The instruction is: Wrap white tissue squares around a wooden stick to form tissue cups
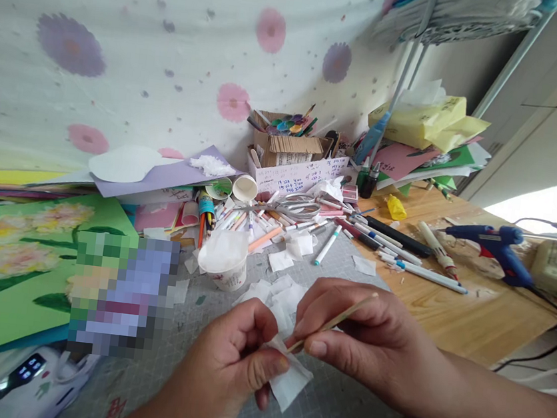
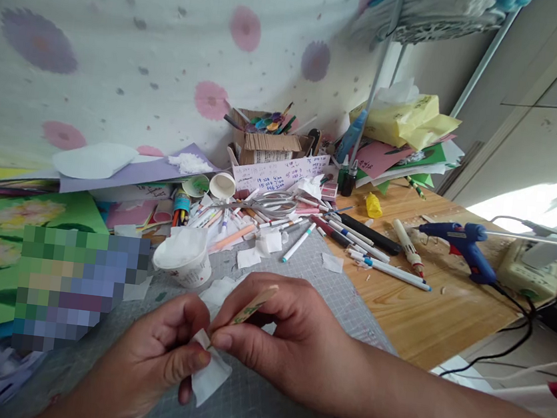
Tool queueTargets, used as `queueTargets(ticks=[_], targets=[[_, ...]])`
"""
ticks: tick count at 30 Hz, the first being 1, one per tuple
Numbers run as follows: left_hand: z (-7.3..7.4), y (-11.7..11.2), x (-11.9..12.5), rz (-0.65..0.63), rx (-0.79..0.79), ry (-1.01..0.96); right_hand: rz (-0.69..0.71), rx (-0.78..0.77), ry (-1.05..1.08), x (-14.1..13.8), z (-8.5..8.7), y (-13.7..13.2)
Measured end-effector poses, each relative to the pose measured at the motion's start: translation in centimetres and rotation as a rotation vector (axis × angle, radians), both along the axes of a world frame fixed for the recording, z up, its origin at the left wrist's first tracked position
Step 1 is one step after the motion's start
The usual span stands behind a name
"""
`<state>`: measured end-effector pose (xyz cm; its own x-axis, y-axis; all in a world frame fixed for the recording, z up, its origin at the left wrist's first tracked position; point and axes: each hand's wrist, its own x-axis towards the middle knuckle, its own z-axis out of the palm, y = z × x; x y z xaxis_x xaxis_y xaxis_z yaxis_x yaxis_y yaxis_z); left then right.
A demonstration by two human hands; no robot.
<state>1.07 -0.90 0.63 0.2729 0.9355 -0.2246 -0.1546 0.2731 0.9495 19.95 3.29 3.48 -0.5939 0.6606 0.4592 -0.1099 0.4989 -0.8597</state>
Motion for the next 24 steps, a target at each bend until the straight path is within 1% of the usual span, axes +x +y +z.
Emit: queueTargets(ticks=[3, 7, 9, 10, 11, 13, 14, 15, 16, 19, 22, 24], targets=[[0.1, 0.0, 0.1, 0.002, -0.004, -0.007, 0.001, -0.024, 0.016, -0.1, -0.1, -0.1], [0.2, 0.0, 0.3, -0.024, -0.013, -0.042, -0.001, 0.018, 0.026, -0.1, -0.1, -0.1], [0.1, 0.0, 0.2, -0.016, 0.043, -0.015, -0.010, 0.049, 0.027, 0.0, -0.1, -0.1], [0.0, 0.0, 0.1, 0.019, 0.103, 0.021, -0.018, 0.070, 0.027, 0.0, 0.0, 0.0], [-0.1, 0.0, -0.1, 0.080, 0.177, 0.070, -0.026, 0.097, 0.026, 0.1, 0.1, 0.0], [-0.2, -0.2, -0.5, 0.235, 0.316, 0.153, -0.034, 0.171, 0.018, 0.3, 0.4, 0.0], [-0.2, -0.3, -0.6, 0.289, 0.349, 0.174, -0.030, 0.214, 0.011, 0.3, 0.5, 0.0], [-0.2, -0.5, -0.7, 0.305, 0.346, 0.178, -0.024, 0.254, 0.003, 0.4, 0.7, 0.0], [-0.3, -0.6, -0.7, 0.280, 0.315, 0.167, -0.016, 0.289, -0.005, 0.5, 0.8, 0.0], [-0.3, -1.0, -0.2, 0.146, 0.163, 0.064, 0.014, 0.374, -0.033, 0.5, 1.1, -0.3], [-0.3, -1.0, 0.5, 0.146, 0.063, -0.085, 0.047, 0.432, -0.093, 0.4, 1.1, -0.5], [-0.2, -0.9, 0.8, 0.138, 0.018, -0.122, 0.062, 0.454, -0.141, 0.3, 1.0, -0.6]])
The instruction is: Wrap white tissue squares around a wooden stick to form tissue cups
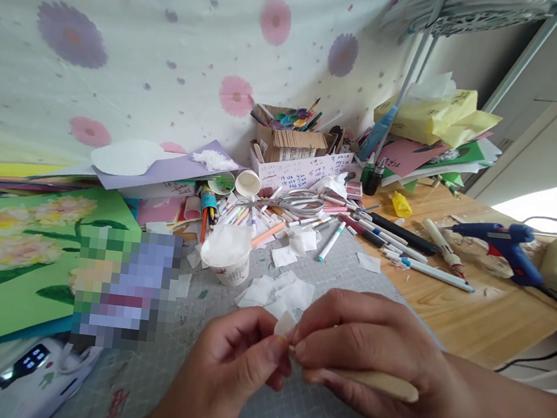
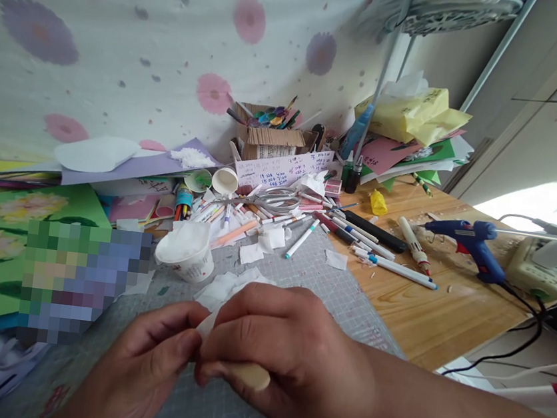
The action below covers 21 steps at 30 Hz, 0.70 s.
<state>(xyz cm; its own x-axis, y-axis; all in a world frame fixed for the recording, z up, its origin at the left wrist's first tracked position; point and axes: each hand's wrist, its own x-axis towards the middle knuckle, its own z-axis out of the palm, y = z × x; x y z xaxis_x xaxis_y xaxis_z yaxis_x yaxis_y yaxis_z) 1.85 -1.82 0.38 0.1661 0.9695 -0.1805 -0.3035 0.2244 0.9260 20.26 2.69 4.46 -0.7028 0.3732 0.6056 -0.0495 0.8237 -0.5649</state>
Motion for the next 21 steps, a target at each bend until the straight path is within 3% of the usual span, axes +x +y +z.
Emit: queueTargets(ticks=[9, 21], targets=[[0.4, 0.3, 0.2, 0.041, -0.088, 0.073, -0.010, 0.070, -0.038, -0.1, -0.2, 0.1], [0.4, 0.1, 0.0, 0.031, -0.040, 0.122, -0.066, -0.166, 0.126, -0.2, -1.2, 0.5]])
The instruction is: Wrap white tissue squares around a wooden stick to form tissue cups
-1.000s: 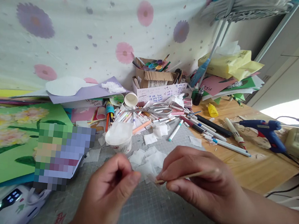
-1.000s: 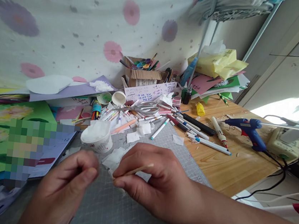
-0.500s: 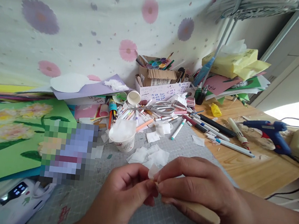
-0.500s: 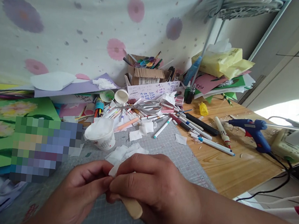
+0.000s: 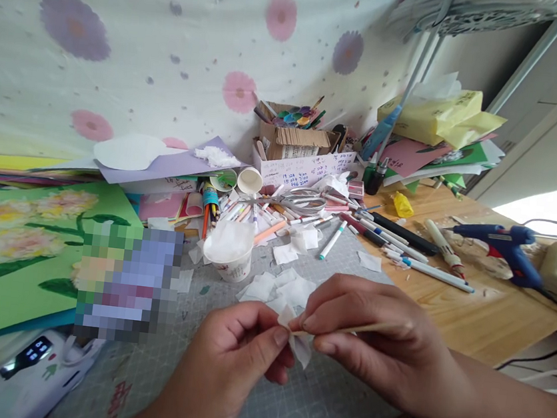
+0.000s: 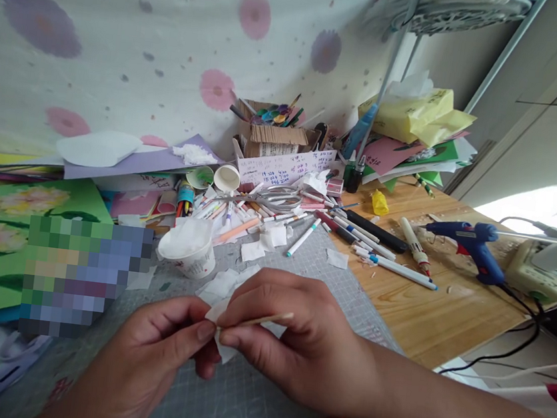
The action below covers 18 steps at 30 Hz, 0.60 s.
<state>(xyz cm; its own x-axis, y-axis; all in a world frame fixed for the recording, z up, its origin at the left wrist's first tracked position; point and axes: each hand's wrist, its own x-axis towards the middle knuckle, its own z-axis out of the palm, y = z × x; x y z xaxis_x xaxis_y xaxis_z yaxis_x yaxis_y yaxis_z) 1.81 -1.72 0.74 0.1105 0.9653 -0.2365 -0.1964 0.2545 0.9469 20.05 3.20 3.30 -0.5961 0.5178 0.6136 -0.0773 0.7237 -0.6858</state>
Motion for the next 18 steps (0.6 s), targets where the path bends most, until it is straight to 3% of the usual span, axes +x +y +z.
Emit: queueTargets(ticks=[5, 18], targets=[[0.32, 0.01, 0.05, -0.008, -0.002, -0.012, -0.020, -0.080, 0.075, -0.13, -0.08, 0.17], [0.42, 0.11, -0.03, -0.036, 0.015, -0.007, -0.015, -0.079, 0.044, -0.15, -0.12, 0.24]])
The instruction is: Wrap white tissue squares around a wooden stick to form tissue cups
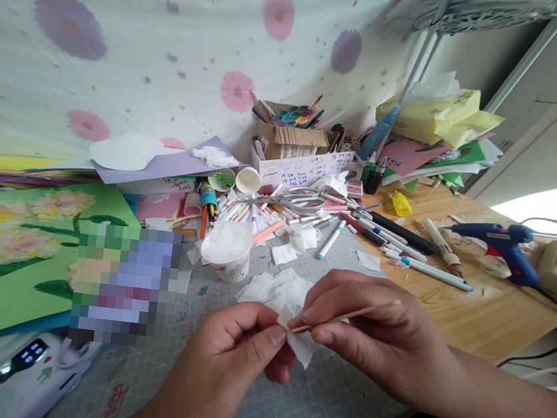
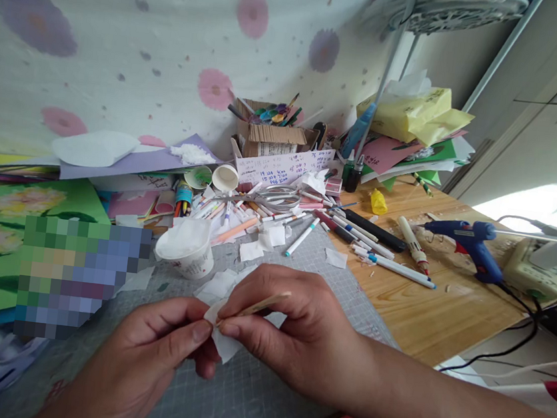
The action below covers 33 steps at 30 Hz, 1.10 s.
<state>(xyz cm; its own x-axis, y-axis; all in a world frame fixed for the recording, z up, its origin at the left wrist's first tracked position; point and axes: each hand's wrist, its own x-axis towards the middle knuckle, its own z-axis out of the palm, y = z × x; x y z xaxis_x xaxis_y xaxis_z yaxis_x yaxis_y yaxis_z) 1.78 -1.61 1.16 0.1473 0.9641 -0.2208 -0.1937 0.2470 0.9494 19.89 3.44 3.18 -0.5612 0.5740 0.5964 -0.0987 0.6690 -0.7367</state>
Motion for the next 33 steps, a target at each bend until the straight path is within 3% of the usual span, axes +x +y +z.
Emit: queueTargets(ticks=[13, 33], targets=[[0.31, 0.14, 0.03, -0.004, -0.018, 0.106, 0.017, 0.030, -0.021, -0.08, -0.16, 0.12], [-0.01, -0.11, -0.16, 0.004, -0.030, -0.034, 0.010, 0.051, -0.016, -0.24, -0.13, 0.16]])
